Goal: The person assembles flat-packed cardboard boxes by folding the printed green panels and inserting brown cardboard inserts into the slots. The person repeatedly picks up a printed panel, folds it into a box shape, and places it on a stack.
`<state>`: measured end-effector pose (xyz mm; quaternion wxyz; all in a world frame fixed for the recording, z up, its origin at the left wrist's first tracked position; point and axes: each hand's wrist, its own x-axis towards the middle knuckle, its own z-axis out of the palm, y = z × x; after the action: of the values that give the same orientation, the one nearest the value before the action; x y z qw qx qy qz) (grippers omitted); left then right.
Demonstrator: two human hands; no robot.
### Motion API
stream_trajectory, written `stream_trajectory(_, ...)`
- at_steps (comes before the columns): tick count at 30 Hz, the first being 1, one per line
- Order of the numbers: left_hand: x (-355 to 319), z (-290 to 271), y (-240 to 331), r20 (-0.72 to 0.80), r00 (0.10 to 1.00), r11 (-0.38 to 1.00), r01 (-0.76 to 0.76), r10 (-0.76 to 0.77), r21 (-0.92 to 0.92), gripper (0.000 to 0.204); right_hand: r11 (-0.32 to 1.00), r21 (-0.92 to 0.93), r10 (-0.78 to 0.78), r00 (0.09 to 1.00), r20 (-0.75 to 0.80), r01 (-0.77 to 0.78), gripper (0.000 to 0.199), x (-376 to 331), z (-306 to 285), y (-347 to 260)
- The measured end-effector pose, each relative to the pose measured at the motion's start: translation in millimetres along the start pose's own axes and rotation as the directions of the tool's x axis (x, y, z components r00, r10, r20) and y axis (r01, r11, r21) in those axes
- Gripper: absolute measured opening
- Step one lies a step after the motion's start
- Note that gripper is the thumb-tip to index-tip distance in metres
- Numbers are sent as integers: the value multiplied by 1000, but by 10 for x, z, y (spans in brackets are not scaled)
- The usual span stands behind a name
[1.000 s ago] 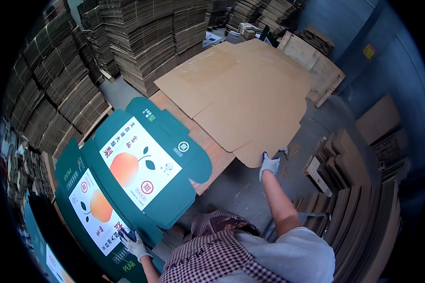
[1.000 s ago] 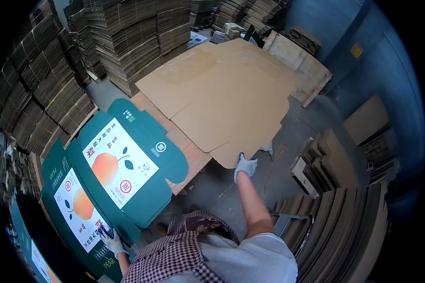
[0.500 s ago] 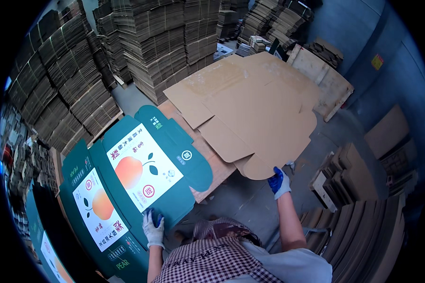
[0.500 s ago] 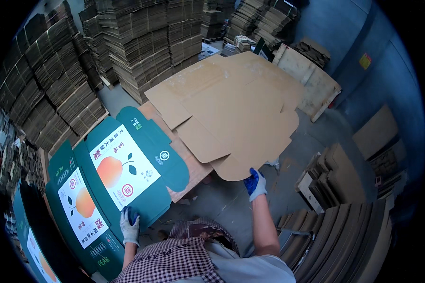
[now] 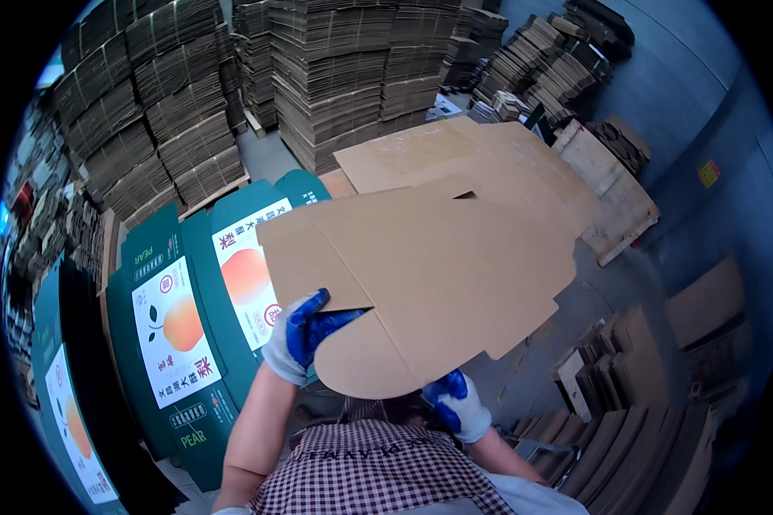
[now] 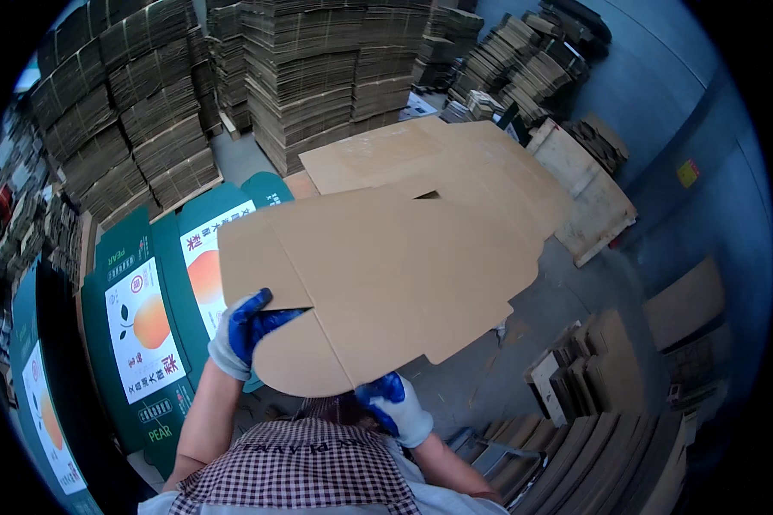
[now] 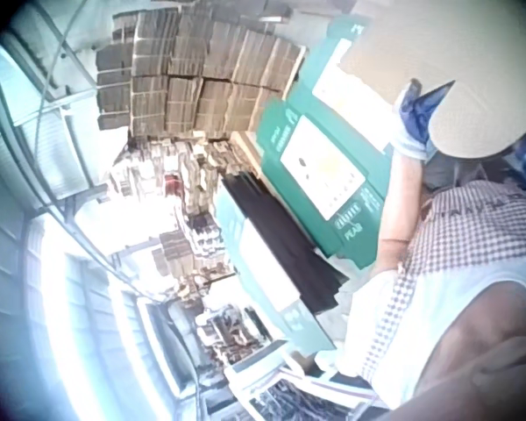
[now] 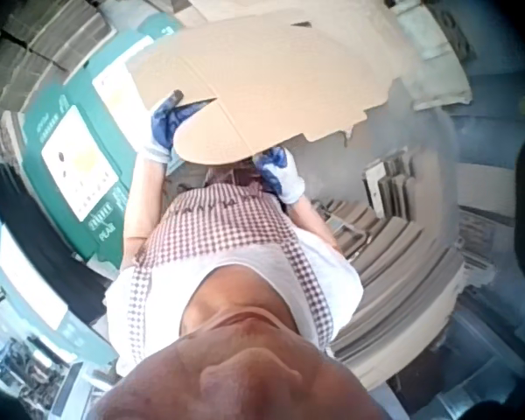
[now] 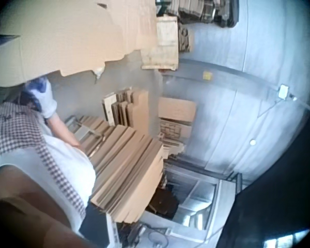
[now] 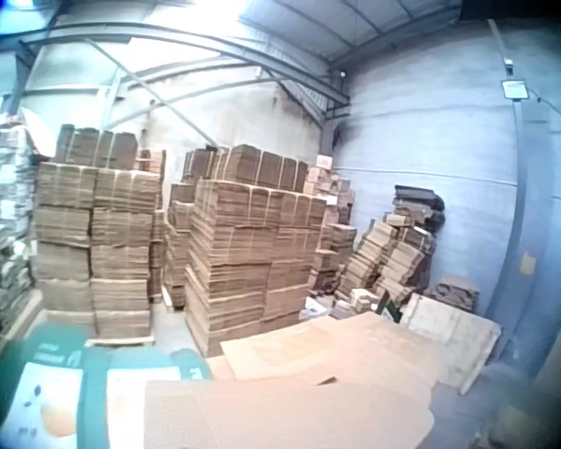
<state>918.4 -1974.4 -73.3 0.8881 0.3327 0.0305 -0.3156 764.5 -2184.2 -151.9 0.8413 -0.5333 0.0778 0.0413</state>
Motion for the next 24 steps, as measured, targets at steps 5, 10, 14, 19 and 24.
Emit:
stream_trajectory(5,-628,74,227,-21,826,660,-435,563,612,28,733,-680,-139,984,-111,27,47,199,-597,69)
stream_trajectory(10,-1097,405,607,383,779,867,-427,497,-257,34,793,-568,-335,936,-108,218,61,739,-720,640)
stream_trajectory(14,-1423,772,1081,684,486,685,-728,544,-27,42,923,-151,-384,865,-324,353,58,1307,-320,930)
stream_trajectory(19,-1916,1111,1384,719,511,757,-653,471,-33,46,941,196,-245,954,-171,277,34,1759,-270,1250)
stream_trajectory(24,-2332,1203,2039,910,386,739,-656,153,155,50,916,315,-265,964,7,249,36,1384,1002,939)
